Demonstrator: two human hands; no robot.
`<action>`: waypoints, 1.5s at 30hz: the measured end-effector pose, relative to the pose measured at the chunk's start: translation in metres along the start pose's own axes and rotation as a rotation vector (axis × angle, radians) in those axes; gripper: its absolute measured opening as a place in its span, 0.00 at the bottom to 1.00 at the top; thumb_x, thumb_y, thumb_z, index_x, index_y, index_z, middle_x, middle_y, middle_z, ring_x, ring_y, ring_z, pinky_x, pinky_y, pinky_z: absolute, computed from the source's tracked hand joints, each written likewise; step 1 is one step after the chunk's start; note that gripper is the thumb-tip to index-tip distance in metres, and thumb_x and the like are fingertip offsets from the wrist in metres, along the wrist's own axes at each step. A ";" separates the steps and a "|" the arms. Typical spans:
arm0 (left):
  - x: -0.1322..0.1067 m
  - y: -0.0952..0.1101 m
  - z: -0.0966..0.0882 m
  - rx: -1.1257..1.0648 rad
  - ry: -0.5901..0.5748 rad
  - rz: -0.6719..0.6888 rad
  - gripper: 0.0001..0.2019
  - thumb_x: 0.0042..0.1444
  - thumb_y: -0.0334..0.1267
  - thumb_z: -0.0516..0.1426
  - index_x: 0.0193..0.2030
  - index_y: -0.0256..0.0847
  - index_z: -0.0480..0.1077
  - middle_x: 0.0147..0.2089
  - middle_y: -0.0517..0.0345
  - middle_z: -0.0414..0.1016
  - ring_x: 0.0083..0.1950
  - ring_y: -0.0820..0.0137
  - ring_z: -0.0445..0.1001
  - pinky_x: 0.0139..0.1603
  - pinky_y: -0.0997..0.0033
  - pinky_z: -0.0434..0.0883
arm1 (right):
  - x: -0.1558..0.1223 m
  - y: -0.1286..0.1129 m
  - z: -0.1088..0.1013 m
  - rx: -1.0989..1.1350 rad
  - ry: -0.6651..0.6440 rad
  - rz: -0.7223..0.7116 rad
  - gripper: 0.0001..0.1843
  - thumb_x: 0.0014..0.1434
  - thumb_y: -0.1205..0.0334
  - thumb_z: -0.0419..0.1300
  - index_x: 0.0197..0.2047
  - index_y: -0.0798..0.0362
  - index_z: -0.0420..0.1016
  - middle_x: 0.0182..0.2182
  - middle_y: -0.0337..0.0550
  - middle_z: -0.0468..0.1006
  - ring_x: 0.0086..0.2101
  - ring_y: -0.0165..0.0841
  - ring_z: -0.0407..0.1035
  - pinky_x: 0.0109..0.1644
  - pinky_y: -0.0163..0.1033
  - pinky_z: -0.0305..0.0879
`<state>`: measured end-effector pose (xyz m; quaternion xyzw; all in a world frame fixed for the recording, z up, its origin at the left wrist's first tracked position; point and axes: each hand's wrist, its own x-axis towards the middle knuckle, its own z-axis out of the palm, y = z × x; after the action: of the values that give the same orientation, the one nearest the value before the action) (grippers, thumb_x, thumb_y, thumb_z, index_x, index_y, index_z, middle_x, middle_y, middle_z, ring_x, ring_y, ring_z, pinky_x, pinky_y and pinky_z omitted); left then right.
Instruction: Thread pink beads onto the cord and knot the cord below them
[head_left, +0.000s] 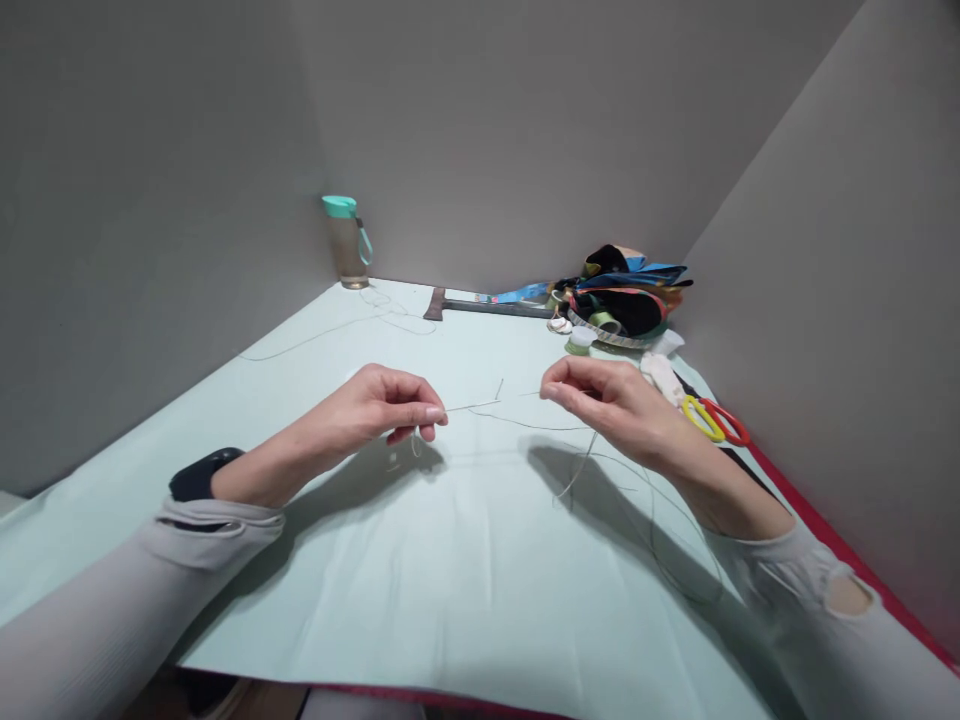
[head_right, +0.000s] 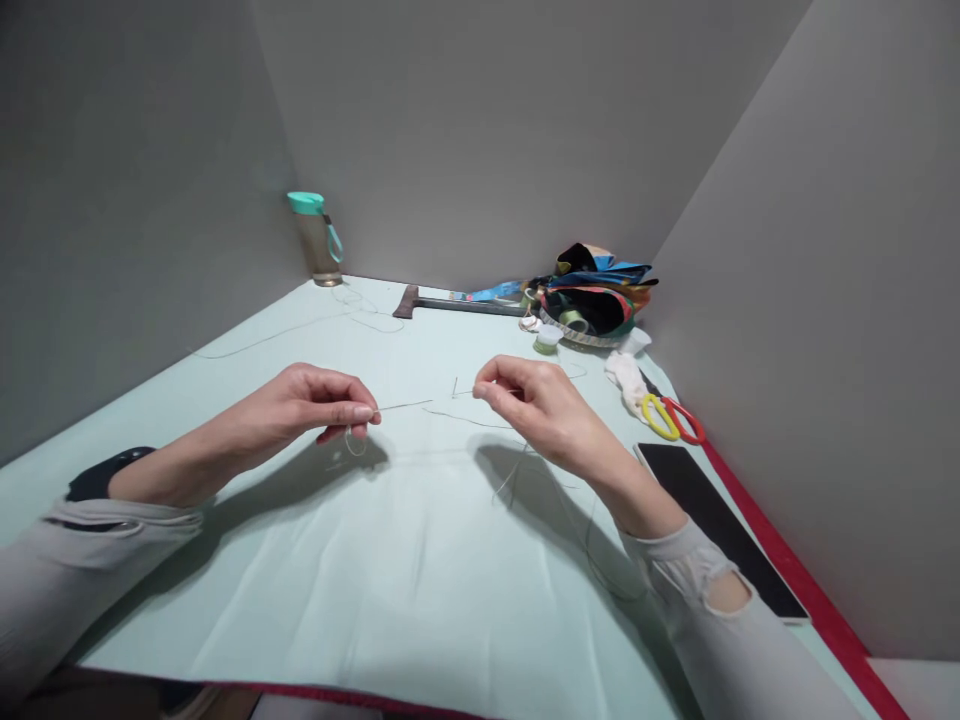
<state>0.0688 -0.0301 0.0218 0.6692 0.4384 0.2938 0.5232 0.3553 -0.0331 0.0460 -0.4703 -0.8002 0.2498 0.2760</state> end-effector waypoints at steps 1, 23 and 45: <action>0.000 -0.002 -0.002 0.015 0.006 -0.017 0.09 0.56 0.42 0.64 0.30 0.38 0.79 0.27 0.57 0.78 0.26 0.75 0.64 0.28 0.73 0.60 | 0.000 0.003 0.001 0.007 0.001 0.015 0.15 0.66 0.53 0.55 0.34 0.55 0.72 0.24 0.35 0.63 0.25 0.25 0.53 0.28 0.34 0.48; -0.004 -0.010 -0.004 0.470 -0.009 -0.070 0.15 0.60 0.47 0.54 0.27 0.42 0.72 0.25 0.62 0.67 0.28 0.70 0.61 0.31 0.69 0.56 | -0.011 0.040 0.008 -0.115 -0.101 0.136 0.17 0.67 0.51 0.51 0.34 0.54 0.71 0.25 0.37 0.66 0.26 0.29 0.56 0.31 0.35 0.51; -0.065 -0.026 -0.014 -0.095 0.274 -0.186 0.12 0.52 0.46 0.66 0.33 0.38 0.83 0.30 0.49 0.83 0.34 0.64 0.79 0.40 0.67 0.75 | -0.061 -0.061 0.071 0.053 -0.677 -0.105 0.13 0.67 0.64 0.53 0.30 0.53 0.63 0.28 0.34 0.72 0.29 0.24 0.63 0.33 0.30 0.57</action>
<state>0.0209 -0.0807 0.0048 0.5539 0.5514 0.3530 0.5144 0.2939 -0.1236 0.0223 -0.3114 -0.8628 0.3978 0.0192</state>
